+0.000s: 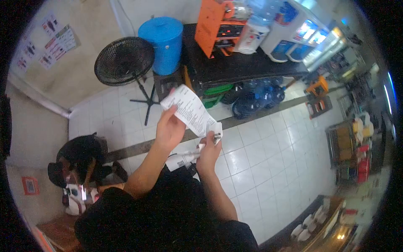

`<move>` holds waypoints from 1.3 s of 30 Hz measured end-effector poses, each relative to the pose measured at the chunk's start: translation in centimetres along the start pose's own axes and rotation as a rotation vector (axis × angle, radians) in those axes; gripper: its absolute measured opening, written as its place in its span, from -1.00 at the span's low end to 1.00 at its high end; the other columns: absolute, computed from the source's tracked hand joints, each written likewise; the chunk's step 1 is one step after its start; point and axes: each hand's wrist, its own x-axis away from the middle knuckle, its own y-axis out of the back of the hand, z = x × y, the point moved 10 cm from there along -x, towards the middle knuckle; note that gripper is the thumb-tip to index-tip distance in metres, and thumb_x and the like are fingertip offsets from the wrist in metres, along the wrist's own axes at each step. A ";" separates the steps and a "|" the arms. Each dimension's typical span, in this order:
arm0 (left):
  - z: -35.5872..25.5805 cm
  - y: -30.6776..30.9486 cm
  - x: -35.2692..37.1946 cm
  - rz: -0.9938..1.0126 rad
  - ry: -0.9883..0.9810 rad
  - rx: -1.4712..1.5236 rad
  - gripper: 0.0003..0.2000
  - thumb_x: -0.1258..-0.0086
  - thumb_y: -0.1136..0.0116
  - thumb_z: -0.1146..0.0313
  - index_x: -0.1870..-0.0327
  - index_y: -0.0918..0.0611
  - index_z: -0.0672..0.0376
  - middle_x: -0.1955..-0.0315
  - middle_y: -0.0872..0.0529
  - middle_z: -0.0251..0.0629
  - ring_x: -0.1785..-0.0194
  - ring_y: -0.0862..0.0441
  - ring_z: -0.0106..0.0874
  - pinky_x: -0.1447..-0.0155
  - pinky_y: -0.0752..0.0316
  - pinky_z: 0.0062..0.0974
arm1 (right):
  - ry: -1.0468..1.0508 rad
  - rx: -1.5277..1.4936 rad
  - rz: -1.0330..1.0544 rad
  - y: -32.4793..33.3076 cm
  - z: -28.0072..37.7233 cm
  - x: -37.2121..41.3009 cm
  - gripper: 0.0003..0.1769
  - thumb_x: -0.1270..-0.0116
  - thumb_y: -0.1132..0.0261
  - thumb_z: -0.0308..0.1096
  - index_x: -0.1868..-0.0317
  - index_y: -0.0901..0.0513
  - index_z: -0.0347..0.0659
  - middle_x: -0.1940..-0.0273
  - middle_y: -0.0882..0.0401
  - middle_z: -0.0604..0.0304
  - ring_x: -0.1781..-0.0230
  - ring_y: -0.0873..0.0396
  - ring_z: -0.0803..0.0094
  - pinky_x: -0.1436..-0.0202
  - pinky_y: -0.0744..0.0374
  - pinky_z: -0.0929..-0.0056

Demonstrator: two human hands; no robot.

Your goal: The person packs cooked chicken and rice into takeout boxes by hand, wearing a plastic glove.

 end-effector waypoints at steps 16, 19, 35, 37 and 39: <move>-9.0 -0.8 -30.9 0.025 0.032 -0.081 -0.40 -0.48 0.20 0.60 -0.56 -0.16 0.04 -0.42 -0.38 -0.12 -0.44 -0.41 -0.17 -0.47 -0.40 -0.11 | 0.180 0.831 0.140 1.5 -2.9 -29.8 -0.44 -0.63 0.10 0.03 -0.13 -0.63 -0.27 0.21 -0.60 0.10 0.22 -0.52 0.27 0.10 -0.48 0.29; -9.1 -1.9 -33.5 0.017 0.074 -0.072 -0.40 -0.48 0.19 0.58 -0.56 -0.14 0.06 -0.42 -0.37 -0.11 -0.44 -0.41 -0.17 -0.46 -0.40 -0.10 | -0.074 1.290 0.204 4.8 -4.9 -31.2 -0.47 -0.60 0.06 0.05 -0.09 -0.65 -0.21 0.07 -0.70 -0.04 0.03 -0.63 0.17 -0.08 -0.52 0.26; -9.3 -4.9 -44.7 -0.013 -0.034 -0.197 -0.42 -0.47 0.15 0.55 -0.54 -0.20 0.10 -0.40 -0.41 -0.12 -0.41 -0.45 -0.22 -0.43 -0.44 -0.15 | -0.172 1.186 0.799 4.1 -13.8 -45.9 -0.58 -0.24 -0.41 -0.26 -0.05 -0.65 -0.29 0.17 -0.73 -0.04 0.16 -0.71 0.12 0.04 -0.64 0.28; -9.2 -5.1 -46.8 -0.020 -0.048 -0.220 -0.41 -0.46 0.14 0.54 -0.54 -0.20 0.10 -0.40 -0.41 -0.13 -0.42 -0.44 -0.21 -0.44 -0.44 -0.13 | 0.117 1.405 0.912 3.3 -13.1 -47.7 -0.67 -0.30 -0.34 -0.20 0.17 -0.68 -0.36 0.38 -0.68 -0.14 0.34 -0.68 -0.05 0.26 -0.55 0.14; -9.1 -5.0 -46.6 -0.062 -0.055 -0.253 -0.41 -0.46 0.14 0.53 -0.54 -0.20 0.10 -0.40 -0.41 -0.13 -0.42 -0.44 -0.20 -0.43 -0.44 -0.12 | 0.266 1.159 0.759 5.7 -14.3 -49.3 -0.85 -0.30 -0.29 -0.34 0.31 -0.59 -0.26 0.43 -0.67 -0.06 0.45 -0.65 -0.05 0.42 -0.59 0.22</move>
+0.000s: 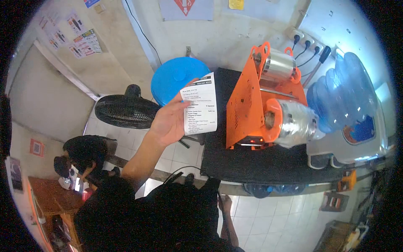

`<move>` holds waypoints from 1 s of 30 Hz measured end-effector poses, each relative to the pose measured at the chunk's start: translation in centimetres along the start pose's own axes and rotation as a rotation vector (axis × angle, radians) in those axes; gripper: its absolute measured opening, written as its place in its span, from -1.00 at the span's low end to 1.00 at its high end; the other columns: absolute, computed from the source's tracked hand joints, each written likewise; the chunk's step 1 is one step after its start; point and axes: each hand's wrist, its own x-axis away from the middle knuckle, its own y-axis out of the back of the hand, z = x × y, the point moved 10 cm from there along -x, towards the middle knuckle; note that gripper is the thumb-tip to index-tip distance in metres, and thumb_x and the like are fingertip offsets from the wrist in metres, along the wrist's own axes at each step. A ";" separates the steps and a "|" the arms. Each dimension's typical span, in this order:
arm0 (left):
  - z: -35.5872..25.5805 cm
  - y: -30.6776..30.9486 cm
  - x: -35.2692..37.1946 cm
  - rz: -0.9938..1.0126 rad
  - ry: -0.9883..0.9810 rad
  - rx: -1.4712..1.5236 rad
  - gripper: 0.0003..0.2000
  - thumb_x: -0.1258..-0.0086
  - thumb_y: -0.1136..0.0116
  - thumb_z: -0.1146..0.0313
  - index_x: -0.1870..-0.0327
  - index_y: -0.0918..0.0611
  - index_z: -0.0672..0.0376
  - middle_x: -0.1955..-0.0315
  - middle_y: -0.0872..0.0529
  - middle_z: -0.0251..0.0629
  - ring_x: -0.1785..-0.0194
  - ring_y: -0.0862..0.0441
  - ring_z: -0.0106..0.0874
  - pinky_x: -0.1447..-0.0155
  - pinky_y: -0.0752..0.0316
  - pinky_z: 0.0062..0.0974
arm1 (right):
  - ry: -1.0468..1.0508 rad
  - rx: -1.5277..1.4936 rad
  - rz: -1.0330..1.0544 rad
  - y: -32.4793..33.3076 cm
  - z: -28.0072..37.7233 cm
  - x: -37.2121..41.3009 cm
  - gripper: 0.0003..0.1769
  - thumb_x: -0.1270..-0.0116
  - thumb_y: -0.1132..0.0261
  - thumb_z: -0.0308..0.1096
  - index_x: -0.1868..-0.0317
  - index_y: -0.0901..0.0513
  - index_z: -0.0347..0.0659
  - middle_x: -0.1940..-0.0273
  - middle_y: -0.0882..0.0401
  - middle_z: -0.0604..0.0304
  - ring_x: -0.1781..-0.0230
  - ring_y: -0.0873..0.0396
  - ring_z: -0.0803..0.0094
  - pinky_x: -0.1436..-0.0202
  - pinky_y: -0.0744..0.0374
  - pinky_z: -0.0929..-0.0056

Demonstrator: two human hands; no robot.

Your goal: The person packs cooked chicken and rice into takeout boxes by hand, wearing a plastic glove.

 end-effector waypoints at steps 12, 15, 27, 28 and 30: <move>3.4 1.1 -7.0 -0.271 0.003 -0.185 -0.45 -0.50 0.20 0.53 -0.53 -0.22 0.05 -0.37 -0.45 -0.15 -0.40 -0.47 -0.17 -0.44 -0.43 -0.03 | -0.417 -0.871 -0.119 -9.0 -29.3 -10.7 -0.65 -0.41 -0.20 -0.24 -0.07 -0.54 -0.30 0.25 -0.67 0.05 0.32 -0.66 0.23 0.38 -0.62 0.28; 3.4 0.6 -5.9 -0.289 -0.010 -0.203 -0.47 -0.52 0.22 0.52 -0.52 -0.22 0.05 -0.35 -0.47 -0.14 -0.39 -0.47 -0.17 -0.45 -0.41 -0.03 | -0.435 -0.997 -0.087 -13.6 -28.6 -11.5 -0.63 -0.41 -0.20 -0.21 -0.09 -0.53 -0.29 0.21 -0.66 0.05 0.27 -0.66 0.22 0.33 -0.63 0.26; 2.3 -4.0 -0.7 -0.055 0.027 -0.054 -0.47 -0.51 0.12 0.51 -0.51 -0.24 0.10 -0.35 -0.47 -0.12 -0.39 -0.48 -0.15 -0.42 -0.44 -0.01 | -0.839 -1.062 -0.240 -2.9 -22.7 -3.8 -0.28 -0.44 -0.05 0.23 -0.37 -0.34 -0.15 -0.26 -0.46 -0.05 -0.23 -0.50 0.05 -0.15 -0.51 -0.02; 2.7 -5.0 -0.4 0.007 0.056 -0.051 -0.47 -0.50 0.10 0.50 -0.50 -0.24 0.11 -0.35 -0.47 -0.11 -0.39 -0.48 -0.15 -0.41 -0.45 0.00 | -0.730 -1.105 -0.178 -2.3 -21.3 -1.7 -0.40 -0.51 -0.03 0.08 -0.37 -0.35 -0.14 -0.25 -0.49 -0.02 -0.19 -0.54 0.05 -0.23 -0.48 0.01; 3.7 -7.1 0.2 0.091 0.100 -0.022 -0.47 -0.51 0.09 0.49 -0.50 -0.24 0.14 -0.35 -0.47 -0.09 -0.38 -0.48 -0.14 -0.41 -0.45 0.00 | -0.938 -1.127 -0.276 -1.1 -18.8 3.3 -0.50 -0.55 0.02 -0.12 -0.38 -0.34 -0.18 -0.28 -0.48 -0.05 -0.22 -0.54 0.05 -0.25 -0.51 0.00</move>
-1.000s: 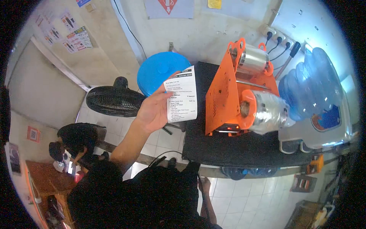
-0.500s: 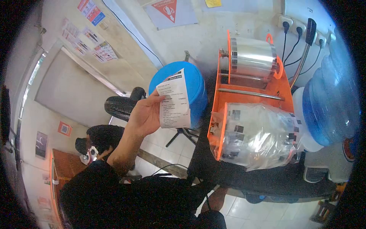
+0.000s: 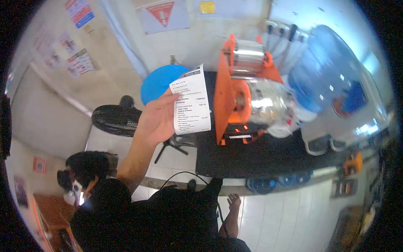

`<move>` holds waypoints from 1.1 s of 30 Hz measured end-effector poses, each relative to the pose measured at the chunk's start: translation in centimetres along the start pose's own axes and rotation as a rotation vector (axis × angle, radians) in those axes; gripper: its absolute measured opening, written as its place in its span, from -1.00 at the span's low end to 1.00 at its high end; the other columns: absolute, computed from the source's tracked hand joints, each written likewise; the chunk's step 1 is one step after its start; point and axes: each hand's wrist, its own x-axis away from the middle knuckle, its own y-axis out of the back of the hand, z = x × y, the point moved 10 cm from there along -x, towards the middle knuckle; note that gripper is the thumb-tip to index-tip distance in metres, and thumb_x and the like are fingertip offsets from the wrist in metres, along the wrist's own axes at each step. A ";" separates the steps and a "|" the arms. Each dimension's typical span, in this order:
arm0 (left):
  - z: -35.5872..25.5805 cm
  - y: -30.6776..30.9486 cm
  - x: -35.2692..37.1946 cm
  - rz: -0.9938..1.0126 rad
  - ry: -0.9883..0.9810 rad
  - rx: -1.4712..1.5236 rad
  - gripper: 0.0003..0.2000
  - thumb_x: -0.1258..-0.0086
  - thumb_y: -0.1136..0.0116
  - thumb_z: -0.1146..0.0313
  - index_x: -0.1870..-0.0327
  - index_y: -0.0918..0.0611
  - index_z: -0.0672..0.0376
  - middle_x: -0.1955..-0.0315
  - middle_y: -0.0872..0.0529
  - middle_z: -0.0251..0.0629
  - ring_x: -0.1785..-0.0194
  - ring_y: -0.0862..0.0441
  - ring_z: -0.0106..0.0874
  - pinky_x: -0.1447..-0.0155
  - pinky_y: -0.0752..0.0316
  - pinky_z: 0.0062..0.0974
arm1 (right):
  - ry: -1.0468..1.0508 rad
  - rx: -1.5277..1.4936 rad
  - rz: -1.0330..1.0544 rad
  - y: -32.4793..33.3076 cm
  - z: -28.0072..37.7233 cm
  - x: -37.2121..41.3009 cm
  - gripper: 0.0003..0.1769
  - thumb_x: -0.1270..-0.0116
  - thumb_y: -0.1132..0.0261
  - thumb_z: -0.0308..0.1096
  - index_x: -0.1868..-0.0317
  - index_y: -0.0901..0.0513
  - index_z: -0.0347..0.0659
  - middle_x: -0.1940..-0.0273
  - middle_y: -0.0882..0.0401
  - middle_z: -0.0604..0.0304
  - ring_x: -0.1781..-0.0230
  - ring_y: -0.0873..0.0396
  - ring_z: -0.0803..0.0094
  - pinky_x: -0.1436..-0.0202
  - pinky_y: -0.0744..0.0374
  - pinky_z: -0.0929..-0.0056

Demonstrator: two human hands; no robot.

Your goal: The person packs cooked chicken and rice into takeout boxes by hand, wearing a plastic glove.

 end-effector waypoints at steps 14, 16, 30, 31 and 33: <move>23.1 -19.3 12.6 0.471 0.667 0.177 -0.57 -0.58 0.17 0.45 -0.44 -0.32 0.18 -0.29 -0.53 -0.05 -0.35 -0.51 -0.13 -0.43 -0.42 -0.03 | 1.203 -0.128 0.007 0.7 16.6 51.2 -0.30 -0.33 -0.39 -0.22 -0.41 -0.36 -0.24 -0.35 -0.44 0.01 -0.30 -0.48 0.17 -0.35 -0.46 0.17; 29.8 -22.6 17.2 0.552 0.896 0.180 -0.59 -0.60 0.19 0.45 -0.43 -0.32 0.18 -0.27 -0.54 -0.01 -0.35 -0.51 -0.10 -0.44 -0.42 -0.03 | 1.400 -0.203 0.128 1.1 19.1 58.1 0.09 -0.12 -0.58 -0.10 -0.54 -0.12 -0.15 -0.51 -0.20 -0.03 -0.48 -0.26 0.08 -0.47 -0.30 0.04; 62.5 -42.1 46.9 0.752 1.400 0.256 -0.64 -0.64 0.21 0.40 -0.35 -0.31 0.38 -0.22 -0.52 0.13 -0.30 -0.53 -0.08 -0.40 -0.46 -0.06 | 1.114 -0.284 -0.404 31.2 0.2 74.6 -0.46 -0.14 -0.53 -0.49 -0.14 -0.60 -0.41 -0.03 -0.67 0.09 -0.06 -0.60 0.40 -0.20 -0.52 0.36; 64.1 -43.3 48.6 0.797 1.402 0.236 -0.65 -0.64 0.22 0.42 -0.36 -0.31 0.33 -0.22 -0.52 0.06 -0.31 -0.52 -0.12 -0.42 -0.44 -0.08 | 1.161 -0.370 -0.405 32.6 -1.0 75.4 -0.50 -0.14 -0.53 -0.50 -0.11 -0.61 -0.40 0.00 -0.69 0.10 -0.02 -0.62 0.41 -0.17 -0.55 0.37; 67.4 -45.6 52.2 0.854 1.408 0.196 -0.67 -0.64 0.23 0.43 -0.35 -0.33 0.26 -0.21 -0.53 -0.02 -0.31 -0.52 -0.18 -0.42 -0.43 -0.11 | 1.236 -0.536 -0.421 35.5 -3.3 77.0 -0.57 -0.13 -0.53 -0.52 -0.02 -0.65 -0.38 0.05 -0.71 0.10 0.04 -0.65 0.42 -0.10 -0.60 0.37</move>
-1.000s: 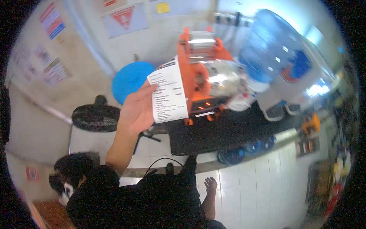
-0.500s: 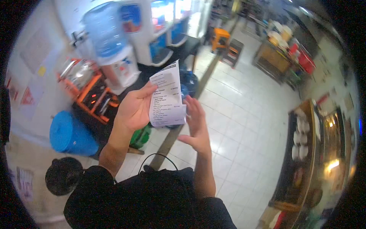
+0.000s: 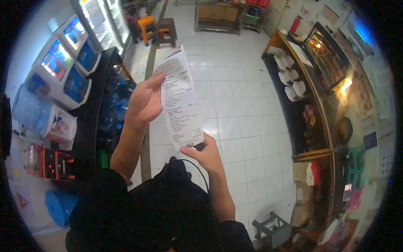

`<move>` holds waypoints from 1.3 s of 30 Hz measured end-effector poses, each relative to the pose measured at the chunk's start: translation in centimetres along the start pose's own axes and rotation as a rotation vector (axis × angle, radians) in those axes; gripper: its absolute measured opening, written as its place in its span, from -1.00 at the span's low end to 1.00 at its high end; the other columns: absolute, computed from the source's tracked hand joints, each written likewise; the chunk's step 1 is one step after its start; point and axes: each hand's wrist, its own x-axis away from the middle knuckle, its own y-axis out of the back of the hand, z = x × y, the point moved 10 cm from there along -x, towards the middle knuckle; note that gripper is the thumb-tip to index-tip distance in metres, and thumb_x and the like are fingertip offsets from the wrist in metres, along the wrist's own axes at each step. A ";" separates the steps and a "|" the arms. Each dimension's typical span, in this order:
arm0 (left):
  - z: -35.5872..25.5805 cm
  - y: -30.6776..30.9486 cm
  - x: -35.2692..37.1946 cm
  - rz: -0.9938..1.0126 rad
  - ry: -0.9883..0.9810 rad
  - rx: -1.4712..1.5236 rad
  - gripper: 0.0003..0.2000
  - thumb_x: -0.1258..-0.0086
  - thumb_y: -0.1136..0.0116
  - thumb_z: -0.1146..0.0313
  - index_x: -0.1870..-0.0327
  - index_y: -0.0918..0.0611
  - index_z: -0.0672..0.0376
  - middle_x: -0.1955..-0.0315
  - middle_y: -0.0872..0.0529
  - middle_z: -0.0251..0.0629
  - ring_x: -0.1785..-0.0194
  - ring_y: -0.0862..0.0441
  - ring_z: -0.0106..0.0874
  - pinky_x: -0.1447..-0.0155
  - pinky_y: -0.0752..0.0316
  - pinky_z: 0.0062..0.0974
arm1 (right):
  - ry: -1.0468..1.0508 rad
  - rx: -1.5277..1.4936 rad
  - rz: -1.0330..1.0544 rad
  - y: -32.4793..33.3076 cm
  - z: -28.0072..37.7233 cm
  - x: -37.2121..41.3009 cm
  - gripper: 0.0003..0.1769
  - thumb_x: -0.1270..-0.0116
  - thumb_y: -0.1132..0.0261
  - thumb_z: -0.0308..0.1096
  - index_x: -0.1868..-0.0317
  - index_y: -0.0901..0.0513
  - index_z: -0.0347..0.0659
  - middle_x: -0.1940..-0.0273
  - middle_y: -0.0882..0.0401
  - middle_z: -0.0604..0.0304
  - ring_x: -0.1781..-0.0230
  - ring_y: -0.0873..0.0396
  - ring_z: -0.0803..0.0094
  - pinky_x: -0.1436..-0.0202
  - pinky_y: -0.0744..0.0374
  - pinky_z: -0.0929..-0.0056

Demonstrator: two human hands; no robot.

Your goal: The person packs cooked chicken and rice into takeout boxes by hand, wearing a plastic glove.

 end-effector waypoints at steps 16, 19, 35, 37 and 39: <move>21.8 -6.2 -37.0 0.068 0.061 -0.017 -0.69 -0.63 0.22 0.44 -0.30 -0.40 0.25 -0.19 -0.56 -0.05 -0.29 -0.53 -0.21 -0.41 -0.45 -0.19 | 0.002 -0.104 -0.450 34.7 11.4 -7.0 -0.77 -0.27 -0.34 -0.61 0.06 -0.59 -0.45 0.23 -0.71 -0.05 0.30 -0.67 0.31 0.16 -0.62 0.34; 29.0 -9.5 -44.6 0.059 0.104 -0.090 -0.68 -0.63 0.23 0.44 -0.32 -0.41 0.25 -0.20 -0.56 -0.06 -0.29 -0.53 -0.23 -0.42 -0.45 -0.20 | 0.000 -0.067 -0.549 42.5 14.2 -6.8 -0.71 -0.29 -0.32 -0.63 -0.02 -0.55 -0.44 0.20 -0.70 -0.05 0.28 -0.67 0.34 0.17 -0.62 0.37; 53.9 -22.7 -69.0 0.184 0.113 -0.284 -0.46 -0.62 0.19 0.47 -0.57 -0.07 0.20 -0.30 -0.49 -0.08 -0.28 -0.54 -0.33 -0.37 -0.47 -0.35 | 0.066 -0.070 -0.652 75.4 28.4 -8.7 -0.64 -0.29 -0.33 -0.64 -0.09 -0.49 -0.44 0.26 -0.73 -0.11 0.37 -0.71 0.31 0.14 -0.69 0.38; 54.7 -22.7 -71.5 0.181 0.103 -0.264 -0.44 -0.60 0.18 0.50 -0.58 -0.06 0.18 -0.31 -0.48 -0.08 -0.29 -0.52 -0.35 -0.38 -0.43 -0.38 | 0.058 -0.022 -0.575 78.7 30.3 -10.7 -0.60 -0.26 -0.35 -0.63 -0.09 -0.49 -0.43 0.21 -0.73 -0.12 0.29 -0.72 0.27 0.05 -0.70 0.31; 54.9 -22.4 -74.4 0.141 0.007 -0.375 -0.43 -0.57 0.11 0.49 -0.58 -0.10 0.19 -0.31 -0.48 -0.09 -0.28 -0.52 -0.35 -0.38 -0.43 -0.38 | 0.019 0.059 -0.481 82.9 31.5 -12.7 -0.58 -0.25 -0.36 -0.60 -0.12 -0.49 -0.42 0.11 -0.70 -0.13 0.14 -0.70 0.25 -0.04 -0.67 0.30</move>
